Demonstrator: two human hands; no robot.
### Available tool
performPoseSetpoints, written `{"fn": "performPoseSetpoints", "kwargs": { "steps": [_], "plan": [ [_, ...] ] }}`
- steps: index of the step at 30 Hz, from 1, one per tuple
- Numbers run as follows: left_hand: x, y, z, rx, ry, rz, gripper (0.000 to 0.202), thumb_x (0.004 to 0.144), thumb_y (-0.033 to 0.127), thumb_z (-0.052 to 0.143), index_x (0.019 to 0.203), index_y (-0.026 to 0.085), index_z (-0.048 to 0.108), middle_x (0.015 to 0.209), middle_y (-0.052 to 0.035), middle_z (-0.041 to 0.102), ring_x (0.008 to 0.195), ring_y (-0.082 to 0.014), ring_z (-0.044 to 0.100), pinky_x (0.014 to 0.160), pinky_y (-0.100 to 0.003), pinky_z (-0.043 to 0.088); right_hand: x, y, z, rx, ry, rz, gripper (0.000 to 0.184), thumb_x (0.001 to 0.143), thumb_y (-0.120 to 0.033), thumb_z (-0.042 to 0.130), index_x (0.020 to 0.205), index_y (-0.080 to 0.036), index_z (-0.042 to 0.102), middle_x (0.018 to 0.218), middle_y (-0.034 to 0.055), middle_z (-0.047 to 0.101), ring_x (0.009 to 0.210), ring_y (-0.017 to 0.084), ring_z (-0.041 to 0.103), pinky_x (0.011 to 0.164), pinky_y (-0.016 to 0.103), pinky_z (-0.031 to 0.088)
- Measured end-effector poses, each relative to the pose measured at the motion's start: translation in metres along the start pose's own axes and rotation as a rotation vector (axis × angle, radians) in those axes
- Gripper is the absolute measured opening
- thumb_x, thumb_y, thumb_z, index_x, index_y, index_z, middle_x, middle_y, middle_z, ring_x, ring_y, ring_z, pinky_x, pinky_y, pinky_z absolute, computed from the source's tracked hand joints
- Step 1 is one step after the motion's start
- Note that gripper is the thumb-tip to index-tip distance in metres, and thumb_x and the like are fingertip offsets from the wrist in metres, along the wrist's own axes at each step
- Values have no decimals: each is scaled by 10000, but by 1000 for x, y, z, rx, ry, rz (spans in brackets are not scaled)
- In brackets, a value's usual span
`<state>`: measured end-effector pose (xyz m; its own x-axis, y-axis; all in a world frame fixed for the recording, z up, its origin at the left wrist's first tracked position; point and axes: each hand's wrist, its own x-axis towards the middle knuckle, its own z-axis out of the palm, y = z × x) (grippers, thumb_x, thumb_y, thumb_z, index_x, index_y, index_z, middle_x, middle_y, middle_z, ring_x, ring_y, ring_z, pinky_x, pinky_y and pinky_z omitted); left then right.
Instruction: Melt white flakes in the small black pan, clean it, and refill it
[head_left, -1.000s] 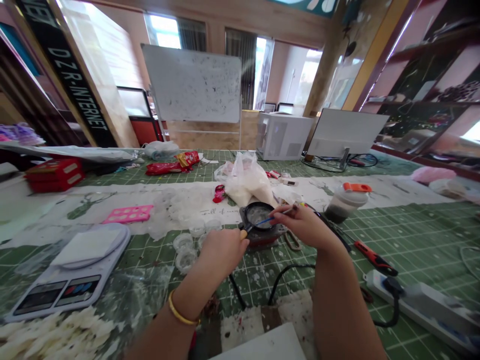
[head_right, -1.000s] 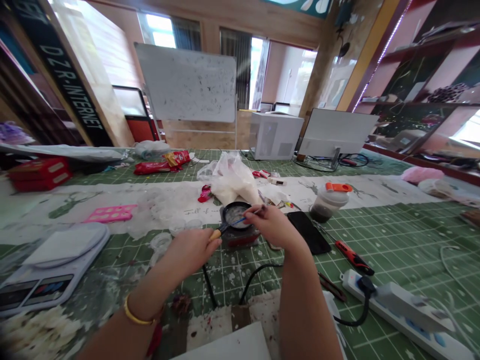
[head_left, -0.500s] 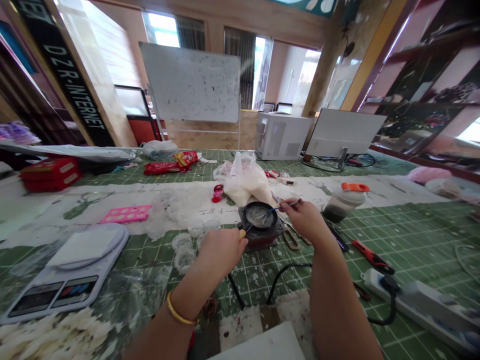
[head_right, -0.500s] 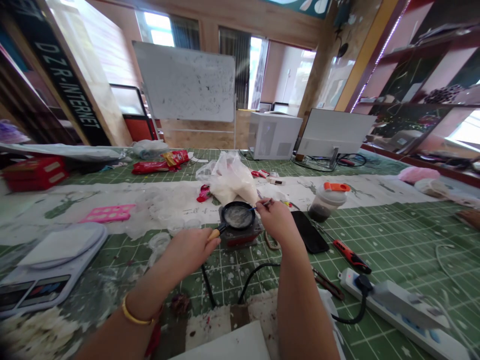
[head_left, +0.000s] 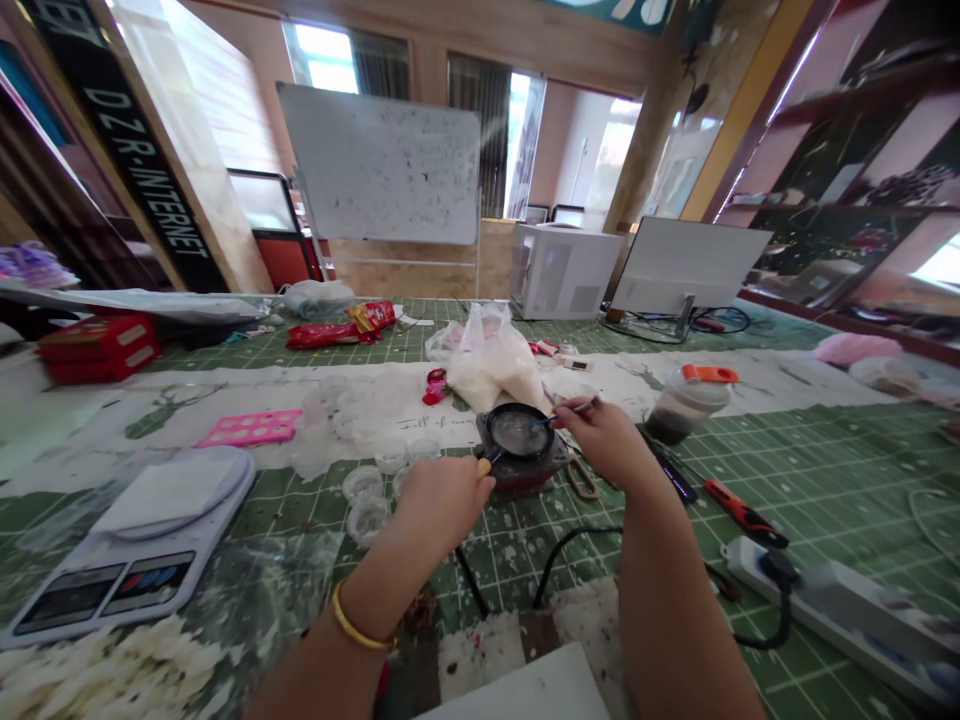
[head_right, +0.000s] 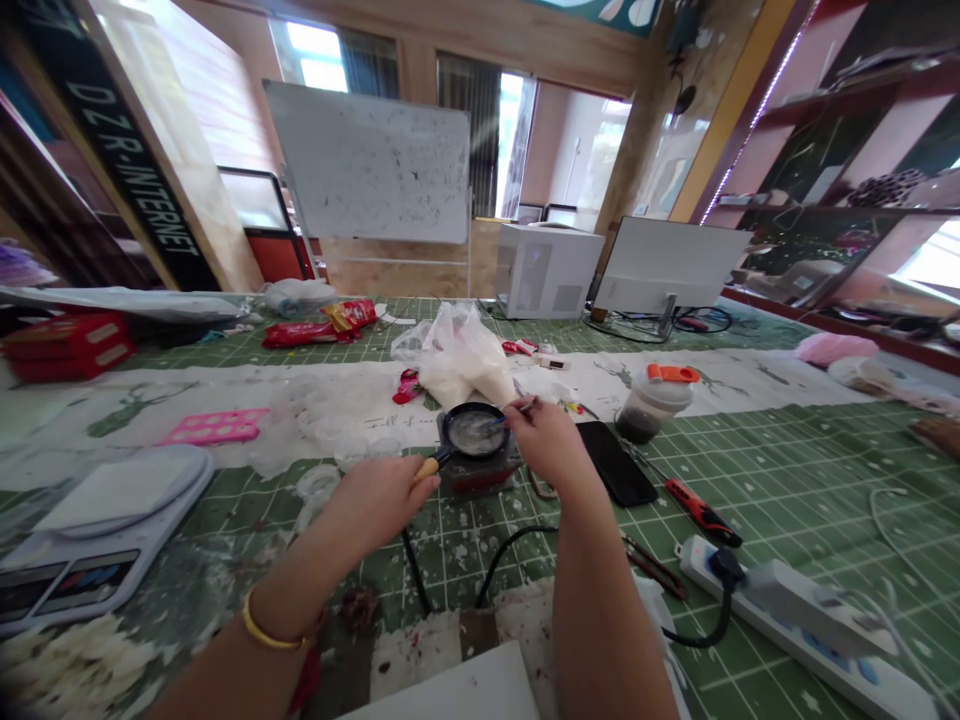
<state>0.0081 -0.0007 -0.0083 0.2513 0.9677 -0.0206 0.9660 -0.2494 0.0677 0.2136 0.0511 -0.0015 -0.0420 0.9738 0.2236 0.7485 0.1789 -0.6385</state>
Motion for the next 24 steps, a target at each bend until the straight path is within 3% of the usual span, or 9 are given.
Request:
{"fn": "performPoseSetpoints", "kwargs": {
  "steps": [4,9,15,20,24],
  "plan": [
    [0,0,0,-5,-13,-6,354,856,402,316,830,164,576,791,-84,650,758,-220,618,636,-297,426,-3,-6,9,182,-179,-70,264,783,-361,468,910,-207,640,842,30,687,819,186,610,719,272,436],
    [0,0,0,-4,-7,2,371,856,409,305,819,159,577,779,-79,646,749,-211,616,628,-285,420,2,2,5,-9,46,12,266,786,-353,454,829,-189,658,833,68,687,832,218,606,771,318,414],
    [0,0,1,-2,-4,4,361,855,400,309,829,163,580,785,-81,650,744,-208,614,629,-288,421,1,-1,11,206,-167,-62,289,779,-378,471,917,-196,648,841,36,687,814,191,612,720,278,443],
    [1,0,0,3,-6,-2,365,855,402,312,829,162,585,789,-86,647,758,-210,614,644,-292,423,5,1,14,54,54,5,275,773,-353,474,860,-183,673,839,60,687,833,202,605,781,303,416],
    [0,0,-1,-1,-12,-5,355,854,397,318,839,165,587,800,-89,652,759,-213,616,648,-294,426,4,0,14,213,-161,-47,307,768,-377,484,941,-191,657,821,36,687,797,185,609,735,287,445]
  ]
}}
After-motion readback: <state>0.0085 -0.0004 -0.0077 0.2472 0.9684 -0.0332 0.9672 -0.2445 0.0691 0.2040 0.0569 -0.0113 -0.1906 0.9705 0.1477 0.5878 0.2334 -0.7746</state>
